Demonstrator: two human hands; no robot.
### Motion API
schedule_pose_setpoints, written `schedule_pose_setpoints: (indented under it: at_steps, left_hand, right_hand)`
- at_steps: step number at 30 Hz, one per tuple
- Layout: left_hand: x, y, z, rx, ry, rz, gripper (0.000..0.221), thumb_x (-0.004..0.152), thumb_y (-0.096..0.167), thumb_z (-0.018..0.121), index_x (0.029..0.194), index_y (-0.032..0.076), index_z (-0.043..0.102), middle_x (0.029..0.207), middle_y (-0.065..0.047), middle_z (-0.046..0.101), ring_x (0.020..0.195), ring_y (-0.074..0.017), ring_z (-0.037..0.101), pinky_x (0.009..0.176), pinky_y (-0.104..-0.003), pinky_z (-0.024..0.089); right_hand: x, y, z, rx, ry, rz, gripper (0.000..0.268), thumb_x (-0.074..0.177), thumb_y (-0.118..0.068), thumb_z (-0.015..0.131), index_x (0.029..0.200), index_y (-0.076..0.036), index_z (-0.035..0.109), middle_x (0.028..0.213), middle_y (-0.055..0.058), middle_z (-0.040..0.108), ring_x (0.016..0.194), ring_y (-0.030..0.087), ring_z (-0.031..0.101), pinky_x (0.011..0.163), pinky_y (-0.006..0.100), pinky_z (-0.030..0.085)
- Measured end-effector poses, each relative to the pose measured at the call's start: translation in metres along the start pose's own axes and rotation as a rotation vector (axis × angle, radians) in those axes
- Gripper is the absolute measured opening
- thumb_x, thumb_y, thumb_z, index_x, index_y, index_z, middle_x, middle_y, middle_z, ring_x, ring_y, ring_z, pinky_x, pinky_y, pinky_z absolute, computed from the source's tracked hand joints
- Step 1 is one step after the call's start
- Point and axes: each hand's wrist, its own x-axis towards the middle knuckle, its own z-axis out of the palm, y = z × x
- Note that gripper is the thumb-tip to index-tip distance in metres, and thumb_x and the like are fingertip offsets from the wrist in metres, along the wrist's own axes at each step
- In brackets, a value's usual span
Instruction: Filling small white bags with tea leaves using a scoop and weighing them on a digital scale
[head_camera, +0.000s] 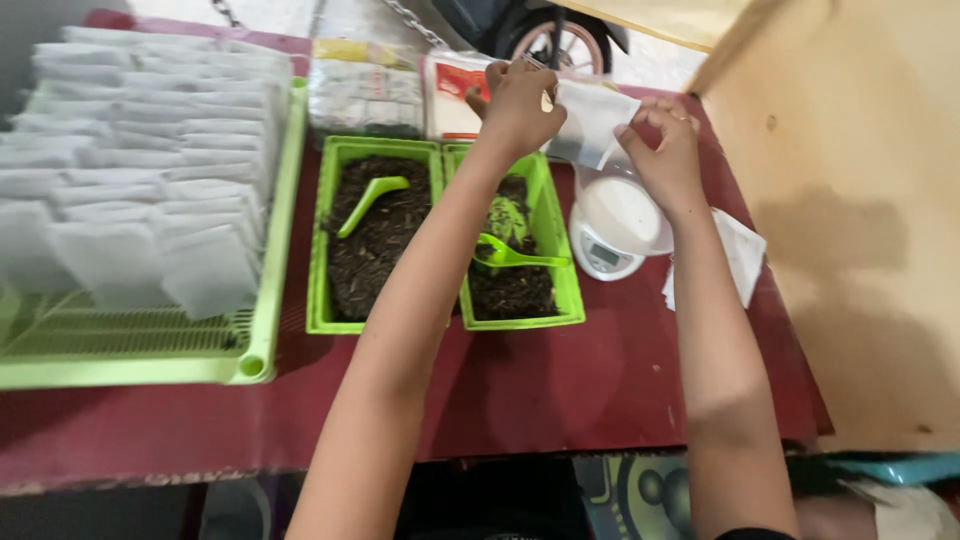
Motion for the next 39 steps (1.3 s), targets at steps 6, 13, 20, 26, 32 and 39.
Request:
schedule_pose_setpoints:
  at_steps: [6,13,20,26,32,39]
  left_hand:
    - [-0.048,-0.041,-0.086,0.006,0.163,-0.058,0.017,0.072,0.038,0.063,0.077,0.021,0.064,0.117,-0.004,0.058,0.131,-0.0311,0.034,0.104,-0.061,0.018]
    - [-0.097,-0.107,-0.167,0.014,0.483,-0.126,0.015,0.075,0.039,0.064,0.073,0.024,0.060,0.111,0.005,0.064,0.123,-0.0260,0.044,0.102,-0.062,0.020]
    - [-0.164,-0.166,-0.247,0.114,0.701,-0.146,0.020,0.078,0.038,0.056,0.083,0.021,0.064,0.106,0.004,0.066,0.114,-0.0287,0.047,0.091,-0.058,0.027]
    - [-0.223,-0.196,-0.291,0.172,0.880,-0.212,0.011,0.080,0.034,0.061,0.080,0.025,0.054,0.106,0.005,0.059,0.116,-0.0255,0.044,0.090,-0.050,0.026]
    - [-0.261,-0.224,-0.314,0.243,1.120,-0.436,0.009,0.076,0.030,0.061,0.073,0.025,0.055,0.108,0.007,0.056,0.116,-0.0224,0.044,0.092,-0.049,0.025]
    - [-0.297,-0.267,-0.331,0.411,1.102,-0.692,0.017,0.073,0.029,0.060,0.062,0.020,0.052,0.110,0.000,0.056,0.121,-0.0291,0.041,0.094,-0.070,0.022]
  right_hand:
    - [0.020,-0.069,0.053,0.178,-0.053,-0.087,0.010,0.094,-0.024,0.075,0.095,-0.017,0.069,0.125,0.005,0.061,0.120,0.026,0.055,0.107,0.039,0.031]
    - [0.041,-0.165,0.128,0.355,-0.153,-0.310,0.016,0.095,-0.021,0.074,0.086,-0.009,0.068,0.121,0.019,0.063,0.121,0.031,0.061,0.104,0.043,0.038]
    - [0.028,-0.264,0.198,0.537,-0.202,-0.402,0.016,0.096,-0.025,0.079,0.090,-0.012,0.073,0.117,0.012,0.065,0.115,0.028,0.062,0.098,0.043,0.044]
    - [0.009,-0.341,0.243,0.661,-0.326,-0.393,0.020,0.095,-0.029,0.077,0.092,-0.009,0.077,0.118,0.012,0.064,0.119,0.030,0.060,0.098,0.047,0.046]
    - [-0.010,-0.399,0.284,0.629,-0.293,-0.544,0.014,0.091,-0.023,0.080,0.093,-0.009,0.082,0.108,0.008,0.071,0.104,0.025,0.066,0.094,0.044,0.042]
    - [-0.039,-0.442,0.327,0.454,-0.347,-0.611,0.007,0.088,-0.022,0.077,0.088,-0.025,0.084,0.111,0.005,0.074,0.119,0.022,0.057,0.107,0.047,0.024]
